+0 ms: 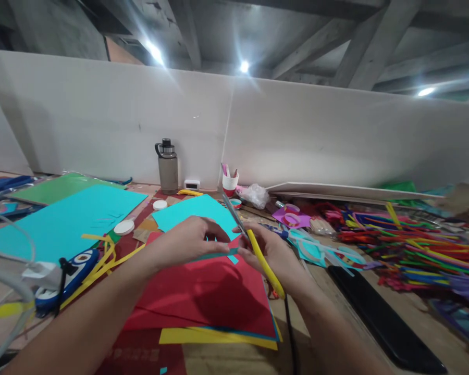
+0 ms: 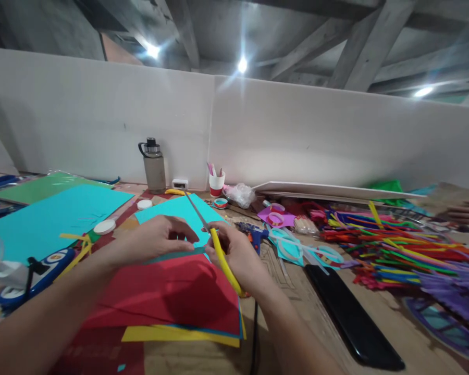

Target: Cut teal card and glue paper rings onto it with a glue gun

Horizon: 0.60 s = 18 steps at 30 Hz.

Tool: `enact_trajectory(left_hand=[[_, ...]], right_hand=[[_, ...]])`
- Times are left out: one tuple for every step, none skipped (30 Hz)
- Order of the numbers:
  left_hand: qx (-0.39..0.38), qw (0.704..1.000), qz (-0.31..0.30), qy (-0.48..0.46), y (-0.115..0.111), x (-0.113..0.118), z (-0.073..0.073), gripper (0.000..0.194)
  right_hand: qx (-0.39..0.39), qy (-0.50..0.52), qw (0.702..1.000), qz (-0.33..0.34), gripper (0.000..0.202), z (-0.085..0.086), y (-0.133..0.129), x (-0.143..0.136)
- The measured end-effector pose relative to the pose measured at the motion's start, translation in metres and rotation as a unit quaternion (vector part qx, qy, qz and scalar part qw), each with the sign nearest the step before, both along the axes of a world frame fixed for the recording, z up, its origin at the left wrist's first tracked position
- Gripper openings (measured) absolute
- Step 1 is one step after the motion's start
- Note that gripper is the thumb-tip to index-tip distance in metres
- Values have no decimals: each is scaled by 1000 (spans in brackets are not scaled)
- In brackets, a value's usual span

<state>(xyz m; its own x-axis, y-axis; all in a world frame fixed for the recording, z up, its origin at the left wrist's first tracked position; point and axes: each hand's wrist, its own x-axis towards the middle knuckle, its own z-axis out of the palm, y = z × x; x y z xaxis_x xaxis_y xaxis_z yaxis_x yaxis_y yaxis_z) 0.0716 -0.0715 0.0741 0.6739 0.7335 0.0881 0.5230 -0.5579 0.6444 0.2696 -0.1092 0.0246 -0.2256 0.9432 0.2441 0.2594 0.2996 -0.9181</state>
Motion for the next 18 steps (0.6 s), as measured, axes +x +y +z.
enact_trajectory(left_hand=[[-15,1000,-14,16,1,3,-2,28],[-26,999,-24,28,2,5,-5,26],[-32,998,-30,35,3,8,-6,25],[-33,998,-31,39,3,10,-8,24],[-33,998,-31,40,4,12,-9,23],[-32,998,-27,40,5,14,-10,21],[-30,999,-20,37,6,15,-12,20],[-27,999,-13,34,8,16,-13,19],[-22,999,-8,29,9,17,-15,18],[-20,1000,-6,22,11,18,-17,17],[-22,1000,-7,14,13,18,-19,17],[-33,999,-11,4,15,18,-21,17],[-52,998,-17,-10,16,18,-22,16],[-79,996,-18,-28,18,18,-24,16],[-110,992,-14,-53,19,17,-25,15],[-141,986,-4,-84,21,17,-26,14],[-168,978,10,-123,23,16,-27,13],[-192,966,29,-170,25,15,-29,12]], right_hand=[[-5,-3,1000,6,32,1,-1,0],[-9,-8,1000,11,32,0,-1,0],[-9,-12,1000,16,32,-1,-1,0],[-7,-16,1000,20,32,-2,-1,1],[-4,-19,1000,22,33,-4,0,1],[1,-22,1000,20,34,-7,1,2],[6,-24,1000,15,35,-9,2,2],[12,-25,1000,10,35,-10,2,3],[18,-25,1000,4,35,-11,3,3],[24,-27,999,0,35,-12,3,3],[28,-27,999,-4,33,-12,4,3],[30,-25,999,-7,32,-11,4,2],[30,-21,999,-9,32,-11,4,2],[28,-13,999,-12,32,-10,4,1],[28,-1,999,-17,34,-10,3,-1],[27,13,999,-24,38,-9,3,-2],[25,23,999,-31,42,-10,3,-4],[22,29,999,-36,46,-10,2,-6]])
